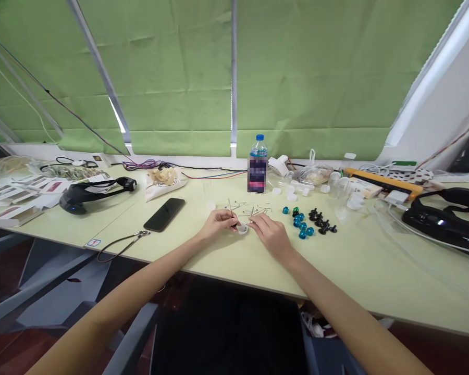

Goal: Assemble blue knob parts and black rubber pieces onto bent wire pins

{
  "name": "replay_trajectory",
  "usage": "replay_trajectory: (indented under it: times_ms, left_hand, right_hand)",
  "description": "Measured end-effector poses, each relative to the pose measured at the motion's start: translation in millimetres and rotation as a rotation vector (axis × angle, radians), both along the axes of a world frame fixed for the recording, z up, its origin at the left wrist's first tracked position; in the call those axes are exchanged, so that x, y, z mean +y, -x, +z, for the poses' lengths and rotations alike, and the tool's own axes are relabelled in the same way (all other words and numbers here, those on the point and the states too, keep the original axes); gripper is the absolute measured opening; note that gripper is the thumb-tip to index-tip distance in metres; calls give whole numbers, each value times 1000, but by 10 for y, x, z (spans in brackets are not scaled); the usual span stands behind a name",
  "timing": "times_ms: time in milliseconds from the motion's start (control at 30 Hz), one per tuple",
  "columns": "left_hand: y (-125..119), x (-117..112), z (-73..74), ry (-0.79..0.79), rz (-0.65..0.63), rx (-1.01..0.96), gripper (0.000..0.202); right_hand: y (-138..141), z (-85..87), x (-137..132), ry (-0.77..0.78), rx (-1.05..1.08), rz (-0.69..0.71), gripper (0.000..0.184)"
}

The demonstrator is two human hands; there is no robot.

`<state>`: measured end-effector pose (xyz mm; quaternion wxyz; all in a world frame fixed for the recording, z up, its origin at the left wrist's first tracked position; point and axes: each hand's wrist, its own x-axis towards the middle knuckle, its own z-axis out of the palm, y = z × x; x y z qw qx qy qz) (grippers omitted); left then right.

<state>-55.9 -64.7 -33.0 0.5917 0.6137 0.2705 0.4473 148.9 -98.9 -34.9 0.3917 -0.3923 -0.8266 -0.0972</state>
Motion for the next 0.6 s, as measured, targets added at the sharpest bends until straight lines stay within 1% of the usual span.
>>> replay_trajectory:
  times_ms: [267,433,600]
  left_hand:
    - [-17,-9,-18,-15,3,2,39]
    - [5,24,-25,-16,41,-19,35]
    - [19,32,-7,1,32,-23,37]
  right_hand:
    - [13,-23,-7,81,-45,-19,34]
    - [7,-12,-6,94,-32,-63,26]
    - [23,-13,-10,64,-68,-50,28]
